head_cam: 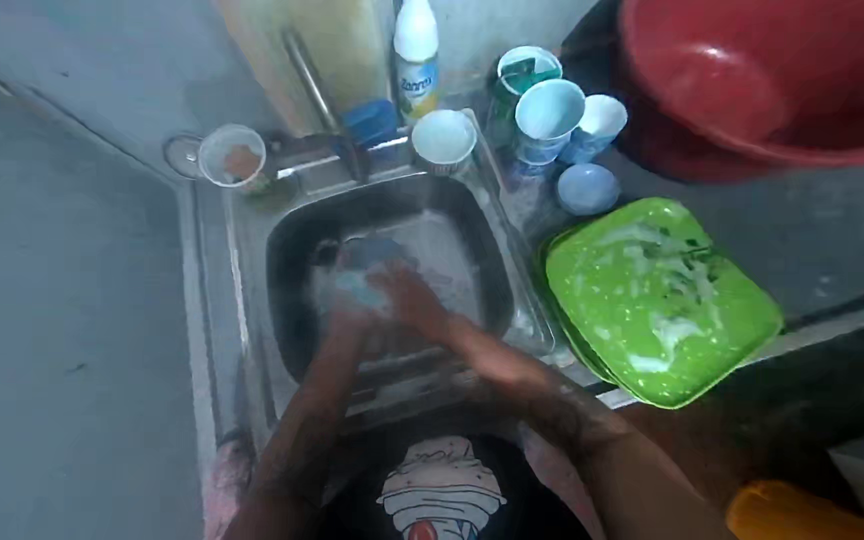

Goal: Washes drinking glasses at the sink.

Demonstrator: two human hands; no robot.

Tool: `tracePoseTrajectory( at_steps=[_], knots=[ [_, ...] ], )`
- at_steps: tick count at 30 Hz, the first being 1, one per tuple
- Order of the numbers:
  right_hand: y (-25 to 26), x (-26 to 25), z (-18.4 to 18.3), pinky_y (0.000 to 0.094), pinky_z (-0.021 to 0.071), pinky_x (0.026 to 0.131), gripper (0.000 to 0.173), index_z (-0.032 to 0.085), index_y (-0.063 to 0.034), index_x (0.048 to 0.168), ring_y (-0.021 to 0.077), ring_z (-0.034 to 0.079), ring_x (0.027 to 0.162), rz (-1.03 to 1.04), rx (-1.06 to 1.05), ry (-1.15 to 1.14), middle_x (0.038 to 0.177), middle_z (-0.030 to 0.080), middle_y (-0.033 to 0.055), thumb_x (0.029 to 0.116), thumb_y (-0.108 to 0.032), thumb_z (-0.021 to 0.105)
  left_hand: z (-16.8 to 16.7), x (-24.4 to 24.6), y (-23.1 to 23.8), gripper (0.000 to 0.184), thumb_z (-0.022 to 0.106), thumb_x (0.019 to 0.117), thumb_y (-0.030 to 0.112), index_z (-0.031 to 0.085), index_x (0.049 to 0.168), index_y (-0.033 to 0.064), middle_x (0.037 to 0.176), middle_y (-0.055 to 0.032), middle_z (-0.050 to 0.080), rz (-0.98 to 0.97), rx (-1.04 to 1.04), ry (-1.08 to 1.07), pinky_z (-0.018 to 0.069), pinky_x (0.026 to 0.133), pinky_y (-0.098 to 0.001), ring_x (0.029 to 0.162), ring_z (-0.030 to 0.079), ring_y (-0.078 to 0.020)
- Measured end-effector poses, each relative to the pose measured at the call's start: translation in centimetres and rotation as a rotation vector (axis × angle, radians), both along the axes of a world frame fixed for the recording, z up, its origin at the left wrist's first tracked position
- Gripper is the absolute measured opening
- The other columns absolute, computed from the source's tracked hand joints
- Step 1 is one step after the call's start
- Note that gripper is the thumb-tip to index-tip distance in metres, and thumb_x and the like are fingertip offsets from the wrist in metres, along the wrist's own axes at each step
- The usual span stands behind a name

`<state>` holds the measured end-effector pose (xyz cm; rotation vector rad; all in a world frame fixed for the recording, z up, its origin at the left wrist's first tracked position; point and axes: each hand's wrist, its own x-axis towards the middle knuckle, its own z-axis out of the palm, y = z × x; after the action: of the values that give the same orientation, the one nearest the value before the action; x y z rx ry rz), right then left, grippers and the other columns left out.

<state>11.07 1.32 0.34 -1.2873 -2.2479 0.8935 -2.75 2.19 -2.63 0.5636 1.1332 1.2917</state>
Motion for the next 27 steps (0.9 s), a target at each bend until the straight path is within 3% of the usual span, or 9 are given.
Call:
tracePoseTrajectory(
  at_steps=[3, 6, 8, 12, 14, 17, 19, 23, 27],
  knots=[
    [2.0, 0.8, -1.7, 0.0571, 0.0437, 0.111, 0.040, 0.070, -0.0037, 0.128, 0.0480, 0.050, 0.135, -0.013, 0.143, -0.039, 0.140, 0.056, 0.0307, 0.0883, -0.004, 0.071, 1.2, 0.7, 0.8, 0.044, 0.044, 0.1032, 0.052, 0.058, 0.127, 0.0184, 0.113, -0.0037, 0.068, -0.060, -0.103, -0.392, 0.0597, 0.085, -0.0418, 0.103, 0.068, -0.0174],
    [2.2, -0.8, 0.8, 0.0618, 0.0517, 0.097, 0.046, 0.063, -0.0003, 0.132, 0.0465, 0.055, 0.129, -0.230, 0.042, -0.031, 0.140, 0.054, 0.0308, 0.0887, -0.011, 0.072, 2.3, 2.7, 0.2, 0.052, 0.034, 0.1025, 0.064, 0.058, 0.124, 0.0228, 0.108, 0.0003, 0.067, -0.119, -0.165, -0.273, 0.0587, 0.080, -0.0383, 0.097, 0.066, -0.0135],
    [1.0, -0.5, 1.8, 0.0676, 0.0415, 0.106, 0.063, 0.057, 0.0010, 0.140, 0.0478, 0.047, 0.138, -0.185, -0.035, 0.028, 0.148, 0.049, 0.0295, 0.0840, -0.014, 0.082, 2.4, 2.2, 0.3, 0.048, 0.030, 0.1077, 0.054, 0.057, 0.128, 0.0204, 0.108, 0.0015, 0.067, -0.122, -0.110, -0.126, 0.0579, 0.080, -0.0334, 0.096, 0.066, -0.0097],
    [0.7, 3.3, -0.9, 0.0560, 0.0413, 0.114, 0.052, 0.067, -0.0048, 0.132, 0.0405, 0.050, 0.139, 0.111, 0.159, -0.099, 0.144, 0.058, 0.0216, 0.0827, -0.013, 0.083, 2.6, 1.2, 2.3, 0.031, 0.039, 0.1071, 0.036, 0.057, 0.121, 0.0148, 0.102, -0.0015, 0.068, -0.108, -0.121, -0.083, 0.0595, 0.077, -0.0356, 0.091, 0.068, -0.0123],
    [0.9, 5.2, -1.5, 0.0571, 0.0444, 0.111, 0.039, 0.070, -0.0059, 0.129, 0.0423, 0.053, 0.136, 0.123, 0.223, -0.159, 0.142, 0.059, 0.0232, 0.0906, -0.009, 0.074, 2.6, 2.0, 3.1, 0.029, 0.041, 0.1072, 0.032, 0.056, 0.121, 0.0123, 0.103, -0.0037, 0.067, -0.174, -0.157, -0.159, 0.0596, 0.080, -0.0384, 0.093, 0.067, -0.0156],
    [1.1, 7.6, 0.1, 0.0589, 0.0503, 0.103, 0.030, 0.073, -0.0014, 0.120, 0.0450, 0.063, 0.122, 0.104, 0.308, -0.168, 0.129, 0.067, 0.0261, 0.0902, -0.004, 0.071, 1.2, 3.8, 4.4, 0.045, 0.038, 0.1072, 0.049, 0.056, 0.126, 0.0130, 0.104, -0.0061, 0.067, -0.282, -0.298, -0.105, 0.0591, 0.078, -0.0419, 0.092, 0.067, -0.0185],
    [1.6, 9.7, 2.1, 0.0616, 0.0516, 0.099, 0.037, 0.070, 0.0023, 0.121, 0.0479, 0.065, 0.117, 0.053, 0.337, -0.235, 0.124, 0.068, 0.0284, 0.0844, -0.002, 0.074, -1.6, 3.9, 4.9, 0.053, 0.028, 0.1102, 0.049, 0.055, 0.132, 0.0097, 0.107, -0.0066, 0.066, -0.526, -0.226, 0.216, 0.0576, 0.080, -0.0372, 0.092, 0.066, -0.0162],
    [4.0, 14.9, 6.9, 0.0698, 0.0513, 0.084, 0.041, 0.062, 0.0042, 0.127, 0.0545, 0.064, 0.109, -0.289, 0.049, -0.616, 0.122, 0.063, 0.0337, 0.0894, -0.007, 0.071, -9.3, 2.4, 5.0, 0.041, 0.056, 0.1051, 0.024, 0.058, 0.135, -0.0053, 0.134, -0.0281, 0.059, -1.193, -0.048, 1.124, 0.0439, 0.108, -0.0563, 0.127, 0.057, -0.0410],
    [7.4, 20.2, 5.4, 0.0760, 0.0450, 0.091, 0.042, 0.055, 0.0102, 0.133, 0.0625, 0.055, 0.119, -0.552, -0.021, -0.733, 0.130, 0.055, 0.0420, 0.0966, -0.009, 0.061, -10.9, 1.3, 4.2, 0.066, 0.067, 0.0980, 0.032, 0.046, 0.146, -0.0073, 0.154, -0.0323, 0.038, -1.274, 0.023, 1.474, 0.0275, 0.119, -0.0621, 0.147, 0.032, -0.0482]
  ],
)
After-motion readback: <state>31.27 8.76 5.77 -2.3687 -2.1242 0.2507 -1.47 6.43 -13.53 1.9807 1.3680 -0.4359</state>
